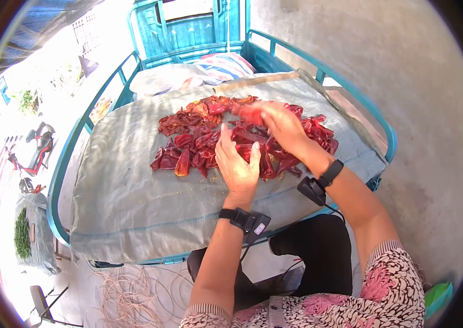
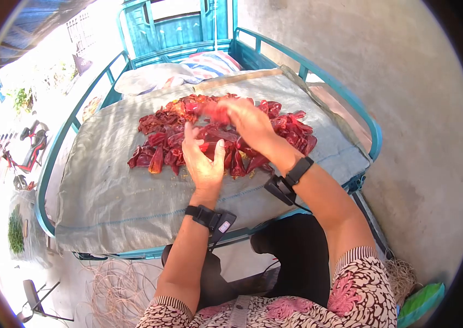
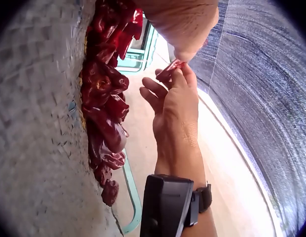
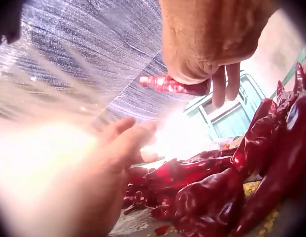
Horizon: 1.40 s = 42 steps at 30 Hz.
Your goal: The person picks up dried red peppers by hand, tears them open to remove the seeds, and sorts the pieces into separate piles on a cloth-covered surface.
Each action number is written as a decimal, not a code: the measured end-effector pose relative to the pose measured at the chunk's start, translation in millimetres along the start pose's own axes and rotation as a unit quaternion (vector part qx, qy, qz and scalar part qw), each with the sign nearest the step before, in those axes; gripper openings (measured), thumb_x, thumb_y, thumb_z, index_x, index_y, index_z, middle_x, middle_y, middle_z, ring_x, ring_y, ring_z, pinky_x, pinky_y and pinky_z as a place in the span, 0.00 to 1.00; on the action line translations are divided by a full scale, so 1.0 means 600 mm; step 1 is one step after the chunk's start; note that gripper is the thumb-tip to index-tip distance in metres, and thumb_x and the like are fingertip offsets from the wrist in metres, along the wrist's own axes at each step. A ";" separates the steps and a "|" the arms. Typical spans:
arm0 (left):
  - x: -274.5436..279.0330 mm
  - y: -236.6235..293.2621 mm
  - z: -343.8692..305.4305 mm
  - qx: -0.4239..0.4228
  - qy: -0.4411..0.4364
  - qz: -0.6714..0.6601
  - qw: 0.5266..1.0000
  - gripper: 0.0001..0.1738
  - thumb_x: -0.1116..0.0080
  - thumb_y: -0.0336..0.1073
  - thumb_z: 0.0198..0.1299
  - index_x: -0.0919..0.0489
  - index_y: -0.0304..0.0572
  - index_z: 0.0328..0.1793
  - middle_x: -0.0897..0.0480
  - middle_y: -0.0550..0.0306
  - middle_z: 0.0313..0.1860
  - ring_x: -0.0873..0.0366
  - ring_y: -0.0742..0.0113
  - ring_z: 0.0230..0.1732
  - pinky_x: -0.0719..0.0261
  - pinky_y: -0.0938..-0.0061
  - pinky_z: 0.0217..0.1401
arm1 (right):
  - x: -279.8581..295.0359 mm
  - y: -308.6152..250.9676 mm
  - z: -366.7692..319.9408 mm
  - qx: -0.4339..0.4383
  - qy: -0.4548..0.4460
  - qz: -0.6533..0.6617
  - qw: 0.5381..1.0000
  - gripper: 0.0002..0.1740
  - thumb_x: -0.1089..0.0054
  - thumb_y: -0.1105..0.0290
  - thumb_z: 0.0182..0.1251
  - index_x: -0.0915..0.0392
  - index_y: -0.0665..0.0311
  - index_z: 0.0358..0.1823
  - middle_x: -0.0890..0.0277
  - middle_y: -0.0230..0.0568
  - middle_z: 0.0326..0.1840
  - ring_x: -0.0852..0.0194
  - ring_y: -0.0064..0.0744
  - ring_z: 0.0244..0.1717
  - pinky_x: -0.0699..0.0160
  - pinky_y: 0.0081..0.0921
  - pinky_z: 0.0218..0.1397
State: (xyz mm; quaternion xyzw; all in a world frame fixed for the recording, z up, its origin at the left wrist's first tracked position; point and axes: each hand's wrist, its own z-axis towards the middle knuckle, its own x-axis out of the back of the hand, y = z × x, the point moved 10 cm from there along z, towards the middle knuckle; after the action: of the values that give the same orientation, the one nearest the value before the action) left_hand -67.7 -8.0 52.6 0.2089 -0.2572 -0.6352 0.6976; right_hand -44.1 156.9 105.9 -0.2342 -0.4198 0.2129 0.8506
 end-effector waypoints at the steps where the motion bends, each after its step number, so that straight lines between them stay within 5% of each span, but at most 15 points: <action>1: 0.008 0.004 0.003 -0.002 0.028 -0.027 0.999 0.42 0.31 0.34 0.60 0.39 0.34 0.78 0.22 0.45 0.57 0.26 0.52 0.54 0.29 0.57 0.63 | -0.014 -0.017 -0.012 0.070 -0.033 -0.048 0.996 0.15 0.46 0.69 0.75 0.21 0.50 0.60 0.21 0.46 0.49 0.22 0.52 0.54 0.21 0.43 0.56; 3: 0.026 0.021 0.006 -0.048 0.099 -0.008 0.994 0.33 0.33 0.32 0.63 0.31 0.35 0.73 0.22 0.46 0.56 0.25 0.54 0.53 0.26 0.59 0.60 | -0.038 -0.036 -0.037 0.124 -0.095 -0.062 0.986 0.13 0.46 0.67 0.76 0.20 0.53 0.57 0.21 0.45 0.50 0.22 0.51 0.53 0.22 0.41 0.56; 7: -0.014 -0.008 -0.006 0.030 -0.042 -0.079 0.996 0.11 0.34 0.30 0.63 0.15 0.41 0.51 0.19 0.50 0.48 0.21 0.56 0.44 0.22 0.63 0.52 | -0.006 -0.010 -0.049 0.088 -0.040 -0.008 0.995 0.11 0.41 0.70 0.72 0.17 0.59 0.53 0.20 0.44 0.48 0.20 0.49 0.51 0.22 0.39 0.54; 10: -0.032 0.014 -0.005 -0.046 -0.110 -0.009 0.993 0.14 0.32 0.32 0.61 0.16 0.41 0.53 0.21 0.53 0.43 0.22 0.53 0.41 0.22 0.62 0.50 | 0.028 0.034 -0.057 -0.026 0.007 0.133 0.991 0.11 0.37 0.75 0.68 0.16 0.64 0.51 0.19 0.40 0.43 0.18 0.30 0.46 0.21 0.26 0.52; 13: -0.028 0.037 -0.002 -0.092 -0.106 0.026 0.990 0.21 0.26 0.40 0.53 0.16 0.45 0.53 0.20 0.55 0.45 0.24 0.52 0.46 0.25 0.59 0.54 | 0.018 0.039 -0.069 -0.082 -0.017 0.194 0.977 0.12 0.37 0.75 0.67 0.17 0.66 0.51 0.20 0.39 0.45 0.19 0.26 0.46 0.20 0.24 0.52; 16: -0.032 0.043 -0.006 -0.120 -0.113 0.068 0.984 0.26 0.23 0.46 0.48 0.16 0.47 0.52 0.20 0.58 0.46 0.26 0.52 0.51 0.29 0.57 0.57 | 0.011 0.017 -0.075 -0.035 -0.014 0.180 0.983 0.11 0.38 0.74 0.72 0.19 0.65 0.53 0.19 0.30 0.47 0.23 0.17 0.47 0.23 0.19 0.52; 20: -0.030 0.020 -0.009 -0.083 -0.115 0.111 0.984 0.17 0.30 0.43 0.58 0.20 0.46 0.49 0.19 0.56 0.46 0.26 0.51 0.52 0.32 0.58 0.55 | 0.016 0.039 -0.095 -0.208 -0.001 0.241 0.948 0.11 0.40 0.69 0.74 0.21 0.63 0.54 0.19 0.33 0.46 0.22 0.18 0.44 0.21 0.21 0.46; 21: -0.027 0.007 -0.008 -0.060 -0.100 0.131 0.984 0.15 0.32 0.40 0.60 0.20 0.45 0.49 0.19 0.55 0.45 0.25 0.51 0.51 0.31 0.58 0.55 | 0.022 0.037 -0.100 -0.228 -0.011 0.156 0.961 0.10 0.41 0.69 0.73 0.22 0.63 0.52 0.18 0.38 0.45 0.18 0.29 0.43 0.19 0.27 0.45; 24: -0.015 -0.007 -0.007 -0.019 -0.036 0.096 0.995 0.13 0.39 0.30 0.65 0.22 0.43 0.55 0.18 0.52 0.43 0.22 0.49 0.47 0.28 0.59 0.53 | -0.014 -0.038 -0.125 0.046 -0.031 -0.081 0.995 0.09 0.42 0.71 0.68 0.24 0.64 0.48 0.21 0.42 0.48 0.16 0.43 0.39 0.16 0.39 0.39; 25: -0.017 -0.003 -0.006 -0.019 -0.036 0.063 0.997 0.14 0.38 0.29 0.64 0.23 0.43 0.56 0.17 0.52 0.43 0.22 0.49 0.47 0.28 0.59 0.52 | -0.042 -0.053 -0.147 0.099 -0.088 -0.101 0.986 0.12 0.43 0.74 0.64 0.24 0.63 0.49 0.25 0.44 0.49 0.19 0.48 0.45 0.16 0.41 0.47; 28: -0.015 0.011 -0.004 -0.075 -0.040 0.076 0.993 0.18 0.35 0.28 0.59 0.22 0.44 0.56 0.19 0.52 0.42 0.22 0.50 0.47 0.24 0.59 0.51 | -0.081 -0.047 -0.168 0.147 -0.145 -0.236 0.950 0.14 0.42 0.77 0.60 0.24 0.61 0.48 0.27 0.44 0.50 0.23 0.48 0.51 0.19 0.40 0.54; 32: -0.012 0.000 -0.006 -0.044 -0.042 0.083 0.995 0.19 0.32 0.26 0.51 0.20 0.44 0.51 0.21 0.54 0.41 0.24 0.50 0.45 0.23 0.60 0.50 | -0.075 -0.030 -0.148 0.140 -0.165 -0.213 0.953 0.22 0.39 0.79 0.54 0.23 0.62 0.54 0.27 0.48 0.48 0.25 0.50 0.52 0.20 0.42 0.55; 35: -0.009 -0.002 -0.006 -0.031 -0.037 0.086 0.995 0.18 0.33 0.25 0.51 0.20 0.42 0.50 0.22 0.53 0.41 0.24 0.49 0.45 0.23 0.60 0.50 | -0.019 -0.052 -0.123 0.183 -0.078 -0.129 0.972 0.24 0.37 0.80 0.55 0.23 0.62 0.56 0.26 0.43 0.47 0.23 0.41 0.50 0.21 0.38 0.54; 38: -0.003 0.016 0.003 -0.064 -0.026 0.038 0.997 0.17 0.34 0.25 0.52 0.19 0.42 0.50 0.21 0.51 0.41 0.23 0.49 0.46 0.24 0.60 0.50 | 0.061 -0.056 -0.111 -0.073 -0.042 0.156 0.984 0.22 0.35 0.80 0.58 0.23 0.63 0.56 0.26 0.34 0.46 0.23 0.29 0.49 0.22 0.30 0.55; 42: 0.001 0.052 0.002 -0.120 -0.028 -0.028 0.992 0.17 0.37 0.26 0.53 0.19 0.43 0.50 0.18 0.51 0.43 0.22 0.49 0.46 0.24 0.59 0.51 | 0.077 -0.027 -0.195 -0.160 -0.166 0.292 0.928 0.13 0.35 0.79 0.62 0.25 0.60 0.47 0.26 0.35 0.54 0.25 0.21 0.52 0.25 0.23 0.59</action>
State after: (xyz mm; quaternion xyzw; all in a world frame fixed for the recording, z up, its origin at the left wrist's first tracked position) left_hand -44.0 -5.2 73.2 0.1131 -0.1923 -0.6862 0.6923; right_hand 79.3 144.1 80.6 -0.4407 -0.4966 0.4180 0.6200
